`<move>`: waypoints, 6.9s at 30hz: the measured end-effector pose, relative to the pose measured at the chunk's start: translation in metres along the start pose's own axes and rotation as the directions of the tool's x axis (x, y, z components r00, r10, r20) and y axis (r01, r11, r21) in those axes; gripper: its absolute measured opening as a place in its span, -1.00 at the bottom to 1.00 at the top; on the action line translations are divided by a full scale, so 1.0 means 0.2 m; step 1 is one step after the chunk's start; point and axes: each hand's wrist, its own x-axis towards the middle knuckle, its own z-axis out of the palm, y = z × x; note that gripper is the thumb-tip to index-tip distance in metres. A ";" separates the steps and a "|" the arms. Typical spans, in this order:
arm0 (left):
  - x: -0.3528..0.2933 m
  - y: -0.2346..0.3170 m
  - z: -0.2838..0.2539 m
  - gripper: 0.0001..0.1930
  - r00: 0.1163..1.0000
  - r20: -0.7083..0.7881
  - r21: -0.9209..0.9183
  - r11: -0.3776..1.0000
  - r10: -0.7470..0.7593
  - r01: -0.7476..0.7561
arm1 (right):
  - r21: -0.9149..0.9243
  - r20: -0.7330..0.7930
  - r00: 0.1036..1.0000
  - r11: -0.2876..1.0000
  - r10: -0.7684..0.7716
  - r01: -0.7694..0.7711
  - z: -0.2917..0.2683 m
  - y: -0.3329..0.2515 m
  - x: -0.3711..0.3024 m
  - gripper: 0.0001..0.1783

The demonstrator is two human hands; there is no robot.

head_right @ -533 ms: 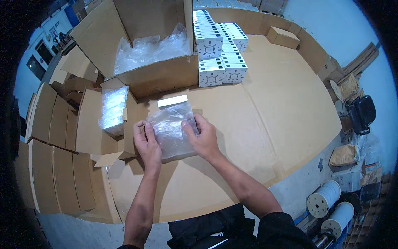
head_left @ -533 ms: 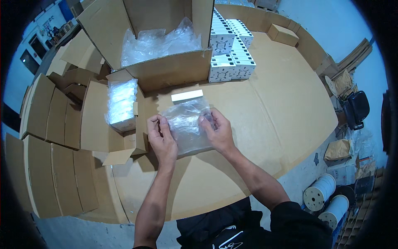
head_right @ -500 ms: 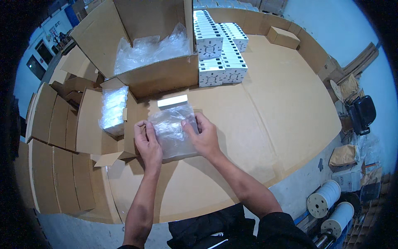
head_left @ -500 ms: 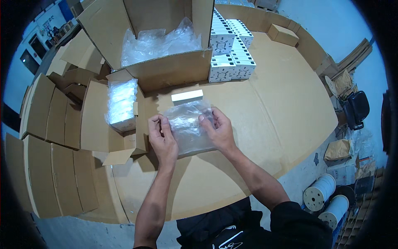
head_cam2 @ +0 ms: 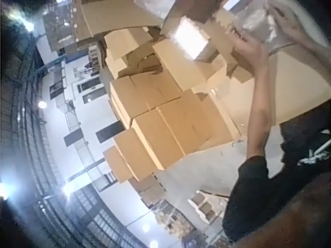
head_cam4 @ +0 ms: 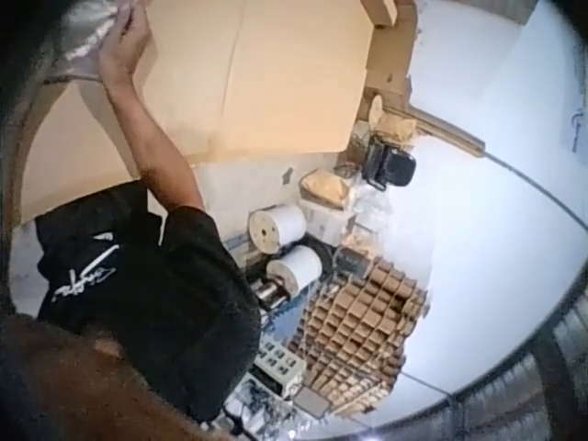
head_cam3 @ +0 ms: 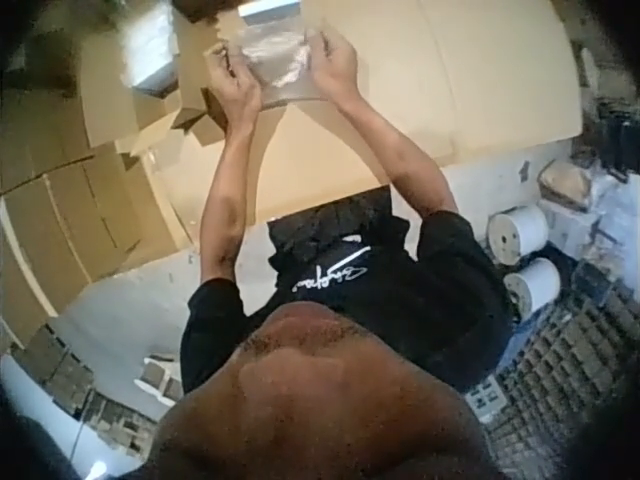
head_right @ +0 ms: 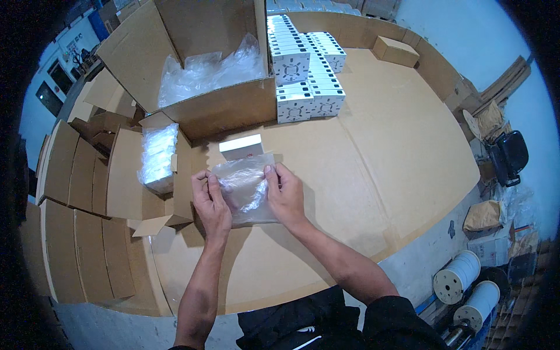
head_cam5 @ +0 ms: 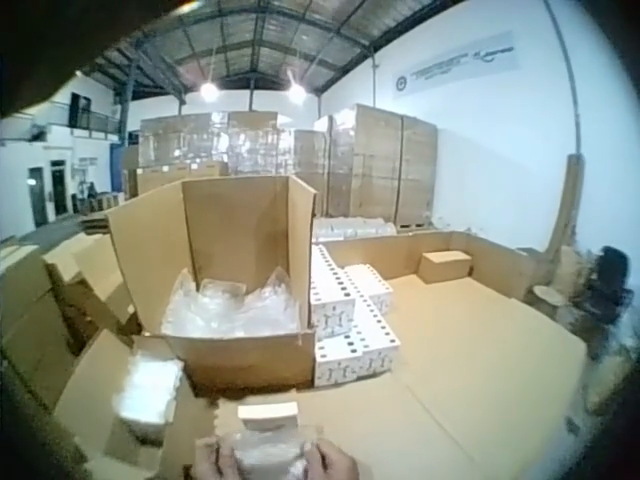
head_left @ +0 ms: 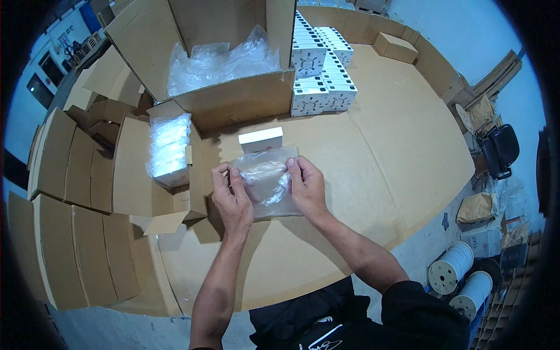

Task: Packaging small white boxes into plastic bags and placing them into larger cardboard shipping boxes.

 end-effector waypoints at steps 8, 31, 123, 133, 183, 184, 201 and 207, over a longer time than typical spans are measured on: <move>0.08 0.03 -0.07 -0.77 0.958 0.019 -0.316 0.908 -0.285 0.276 | -0.116 -0.064 0.989 0.985 -0.137 0.129 0.00 -0.03 0.00 -0.60; 0.00 0.06 -0.04 -0.80 0.861 0.316 -0.250 0.840 -0.400 0.482 | -0.038 -0.081 0.989 0.991 -0.127 0.125 0.01 0.00 0.02 -0.69; 0.05 0.00 -0.05 -0.16 0.870 0.464 -0.108 0.964 -0.167 0.243 | 0.372 0.118 0.933 0.886 -0.341 0.277 -0.16 -0.11 0.46 -0.70; 0.06 -0.03 -0.07 -0.12 0.892 0.420 -0.087 0.970 -0.169 0.225 | 0.156 0.477 0.851 0.974 -0.219 0.163 -0.17 -0.05 0.45 -0.51; 0.11 0.00 -0.06 -0.36 0.841 0.515 -0.076 0.968 -0.167 0.239 | 0.345 0.328 0.924 0.935 -0.198 0.078 -0.13 0.00 0.46 -0.79; 0.11 0.00 -0.06 -0.45 0.848 0.503 -0.106 0.962 -0.168 0.253 | 0.344 0.356 0.914 0.937 -0.194 0.065 -0.13 0.00 0.47 -0.79; 0.13 -0.11 -0.02 -0.68 0.922 0.291 -0.234 0.916 -0.255 0.327 | 0.605 0.349 0.917 0.702 0.191 -0.376 0.02 0.04 0.31 -0.80; 0.14 -0.08 -0.03 -0.59 0.922 0.275 -0.146 0.936 -0.274 0.321 | 0.661 0.345 0.924 0.657 0.164 -0.364 0.04 0.04 0.30 -0.88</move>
